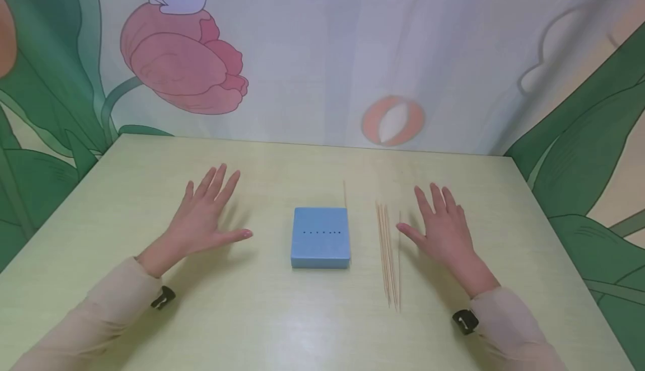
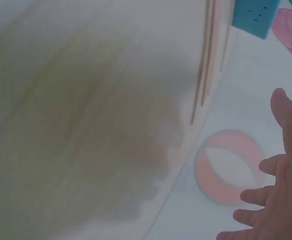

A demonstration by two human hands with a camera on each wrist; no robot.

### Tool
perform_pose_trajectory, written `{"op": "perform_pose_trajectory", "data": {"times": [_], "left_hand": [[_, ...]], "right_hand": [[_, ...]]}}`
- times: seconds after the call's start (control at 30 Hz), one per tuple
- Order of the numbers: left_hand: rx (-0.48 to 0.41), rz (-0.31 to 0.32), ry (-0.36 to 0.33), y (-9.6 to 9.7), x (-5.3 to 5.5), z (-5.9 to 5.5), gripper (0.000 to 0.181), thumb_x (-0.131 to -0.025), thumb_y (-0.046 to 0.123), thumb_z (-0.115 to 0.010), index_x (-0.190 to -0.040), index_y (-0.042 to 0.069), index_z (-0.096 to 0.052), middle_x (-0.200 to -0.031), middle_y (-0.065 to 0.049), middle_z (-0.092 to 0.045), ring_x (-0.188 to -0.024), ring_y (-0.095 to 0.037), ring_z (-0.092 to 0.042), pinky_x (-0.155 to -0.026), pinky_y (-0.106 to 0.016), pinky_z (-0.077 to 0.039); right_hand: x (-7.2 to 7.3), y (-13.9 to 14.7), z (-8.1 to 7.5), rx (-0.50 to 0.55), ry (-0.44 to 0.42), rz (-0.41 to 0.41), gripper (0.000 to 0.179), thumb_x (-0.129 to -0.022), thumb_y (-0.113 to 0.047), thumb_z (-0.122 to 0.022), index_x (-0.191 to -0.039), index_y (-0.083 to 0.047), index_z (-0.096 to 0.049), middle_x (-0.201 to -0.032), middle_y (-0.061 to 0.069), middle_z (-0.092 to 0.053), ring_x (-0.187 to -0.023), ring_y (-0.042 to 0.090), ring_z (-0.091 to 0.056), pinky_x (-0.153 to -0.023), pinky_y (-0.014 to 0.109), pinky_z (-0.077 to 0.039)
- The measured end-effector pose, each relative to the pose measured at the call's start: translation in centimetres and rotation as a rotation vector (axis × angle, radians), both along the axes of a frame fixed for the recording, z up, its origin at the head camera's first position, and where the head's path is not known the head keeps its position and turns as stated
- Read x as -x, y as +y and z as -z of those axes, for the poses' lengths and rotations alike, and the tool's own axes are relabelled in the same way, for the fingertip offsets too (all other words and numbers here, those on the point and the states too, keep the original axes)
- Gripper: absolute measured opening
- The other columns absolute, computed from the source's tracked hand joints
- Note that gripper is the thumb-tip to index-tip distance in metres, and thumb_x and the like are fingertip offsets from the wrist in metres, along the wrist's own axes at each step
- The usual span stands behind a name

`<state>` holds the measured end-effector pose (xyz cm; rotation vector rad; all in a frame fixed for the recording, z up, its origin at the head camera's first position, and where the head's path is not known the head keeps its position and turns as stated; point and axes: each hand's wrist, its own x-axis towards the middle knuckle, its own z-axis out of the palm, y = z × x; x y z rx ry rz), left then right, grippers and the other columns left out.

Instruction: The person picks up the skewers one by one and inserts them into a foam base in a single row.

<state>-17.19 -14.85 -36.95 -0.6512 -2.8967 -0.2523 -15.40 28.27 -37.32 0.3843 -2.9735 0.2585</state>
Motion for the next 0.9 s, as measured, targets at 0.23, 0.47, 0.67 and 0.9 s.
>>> {"op": "perform_pose_trajectory", "data": {"times": [0.23,0.47,0.67,0.9], "left_hand": [[-0.015,0.118,-0.062,2.3,0.5,0.1,0.107,-0.071,0.071,-0.056,-0.148,0.018,-0.003,-0.152,-0.012,-0.003,-0.137,-0.031,-0.005,-0.100,-0.061,-0.011],[-0.002,0.239,-0.181,4.5,0.7,0.4,0.101,-0.073,0.071,-0.053,-0.148,0.018,-0.009,-0.151,-0.012,-0.012,-0.136,-0.032,-0.011,-0.099,-0.062,-0.014],[0.026,0.272,-0.310,6.4,0.7,1.3,0.101,-0.073,0.074,-0.050,-0.148,0.022,-0.006,-0.151,-0.010,-0.013,-0.136,-0.032,-0.014,-0.099,-0.062,-0.015],[0.075,0.250,-0.375,7.7,0.6,1.8,0.100,-0.074,0.072,-0.050,-0.147,0.016,-0.013,-0.150,-0.008,-0.017,-0.134,-0.029,-0.021,-0.099,-0.059,-0.017]], "right_hand": [[1.1,0.5,0.9,-0.042,-0.044,-0.086,0.082,-0.082,-0.045,-0.063,-0.139,0.004,-0.030,-0.133,0.033,-0.031,-0.121,0.050,-0.025,-0.094,0.061,-0.024],[2.2,0.6,1.5,-0.033,-0.134,-0.104,0.081,-0.078,-0.040,-0.069,-0.136,0.005,-0.035,-0.121,0.030,-0.041,-0.110,0.047,-0.033,-0.087,0.059,-0.029],[2.8,1.0,2.2,0.036,-0.235,-0.098,0.079,-0.078,-0.041,-0.069,-0.135,0.004,-0.037,-0.115,0.029,-0.042,-0.099,0.042,-0.035,-0.077,0.052,-0.032],[3.2,1.6,3.1,0.066,-0.281,-0.105,0.081,-0.078,-0.046,-0.068,-0.136,0.001,-0.038,-0.109,0.025,-0.041,-0.092,0.037,-0.034,-0.067,0.041,-0.031]]}}
